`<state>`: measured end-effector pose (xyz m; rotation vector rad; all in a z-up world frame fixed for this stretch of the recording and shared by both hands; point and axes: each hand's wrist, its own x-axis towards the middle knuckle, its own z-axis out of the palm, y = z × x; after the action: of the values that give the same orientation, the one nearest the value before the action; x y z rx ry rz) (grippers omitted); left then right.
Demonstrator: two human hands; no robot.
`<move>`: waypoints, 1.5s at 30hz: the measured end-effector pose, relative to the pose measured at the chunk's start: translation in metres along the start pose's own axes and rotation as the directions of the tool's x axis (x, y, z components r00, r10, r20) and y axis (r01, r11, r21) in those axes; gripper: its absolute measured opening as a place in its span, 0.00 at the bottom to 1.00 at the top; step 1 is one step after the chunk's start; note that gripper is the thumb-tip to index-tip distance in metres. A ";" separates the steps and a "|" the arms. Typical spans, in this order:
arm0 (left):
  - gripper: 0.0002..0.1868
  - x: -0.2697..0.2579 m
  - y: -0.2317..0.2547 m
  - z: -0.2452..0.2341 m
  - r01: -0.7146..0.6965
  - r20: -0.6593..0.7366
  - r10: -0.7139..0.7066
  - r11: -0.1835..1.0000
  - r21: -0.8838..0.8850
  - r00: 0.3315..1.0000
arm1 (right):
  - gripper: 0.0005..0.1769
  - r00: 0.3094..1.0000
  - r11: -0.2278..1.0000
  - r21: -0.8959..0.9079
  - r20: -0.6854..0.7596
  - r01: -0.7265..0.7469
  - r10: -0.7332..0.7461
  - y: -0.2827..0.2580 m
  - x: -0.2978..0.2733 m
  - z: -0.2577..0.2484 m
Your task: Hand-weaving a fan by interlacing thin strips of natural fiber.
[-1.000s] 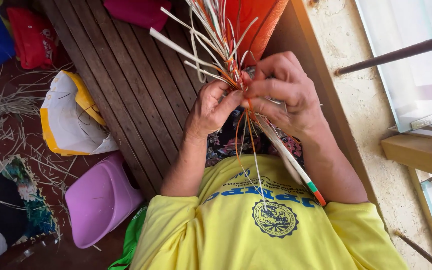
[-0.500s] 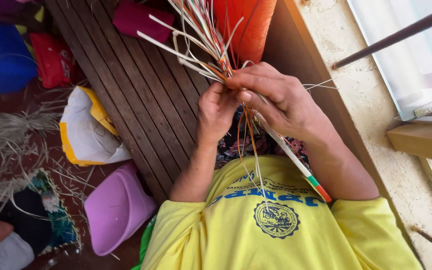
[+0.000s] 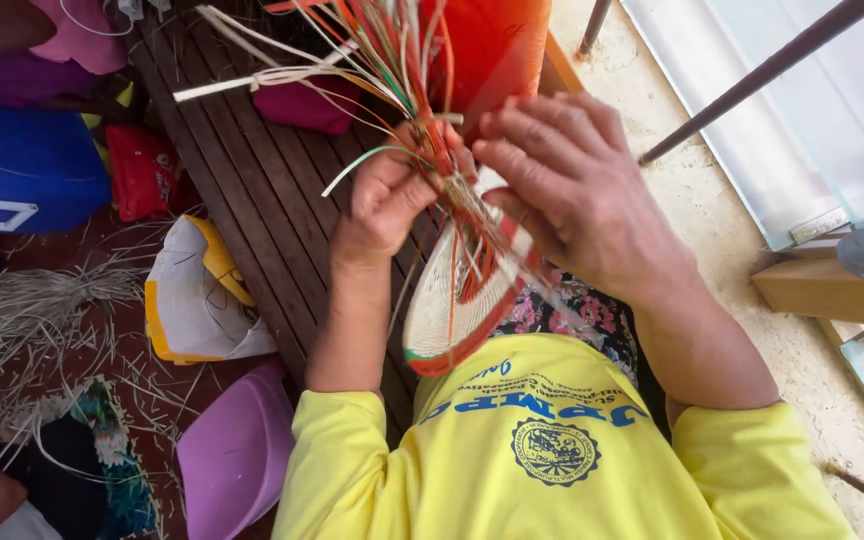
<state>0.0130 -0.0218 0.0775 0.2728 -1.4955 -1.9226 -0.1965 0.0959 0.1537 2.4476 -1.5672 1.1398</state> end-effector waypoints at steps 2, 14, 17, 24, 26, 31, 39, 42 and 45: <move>0.21 -0.003 -0.006 0.010 -0.015 0.032 0.019 0.994 -0.107 0.999 | 0.16 1.000 1.000 0.001 0.007 0.000 0.000 -0.001 -0.007 -0.002; 0.16 0.002 -0.018 0.001 0.051 0.261 -0.085 0.990 0.134 0.962 | 0.05 0.993 0.996 -0.063 -0.101 -0.063 0.056 0.049 -0.002 0.054; 0.09 0.005 -0.012 -0.007 -0.004 0.204 -0.049 0.968 0.253 0.978 | 0.12 0.981 0.994 0.055 -0.163 -0.094 0.101 0.034 -0.005 0.050; 0.12 0.014 -0.019 -0.016 -0.186 0.161 0.112 0.792 0.582 0.981 | 0.40 0.994 0.995 0.056 -0.067 -0.085 0.088 0.023 -0.040 0.065; 0.12 0.012 -0.021 -0.014 -0.163 0.142 0.100 0.815 0.556 0.985 | 0.33 0.992 0.994 0.074 -0.089 -0.081 0.088 0.018 -0.031 0.063; 0.05 0.014 -0.031 -0.011 -0.245 0.134 0.207 0.872 0.425 0.969 | 0.09 0.951 0.974 0.228 -0.303 0.009 0.062 0.014 -0.021 0.076; 0.07 0.005 -0.022 0.015 0.037 -0.209 -0.014 0.993 0.109 0.978 | 0.09 0.904 0.988 0.098 -0.422 0.123 -0.071 0.034 -0.041 0.095; 0.06 0.007 -0.023 0.013 -0.070 -0.123 0.099 0.974 0.216 0.987 | 0.10 0.898 0.986 0.073 -0.428 0.149 -0.104 0.032 -0.034 0.090; 0.06 0.009 -0.026 0.010 -0.103 -0.064 0.124 0.959 0.265 0.990 | 0.12 0.903 0.987 0.033 -0.409 0.156 -0.129 0.030 -0.027 0.078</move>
<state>-0.0091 -0.0163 0.0590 0.3688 -1.6734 -1.6062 -0.1831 0.0724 0.0704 2.1266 -1.2251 1.5653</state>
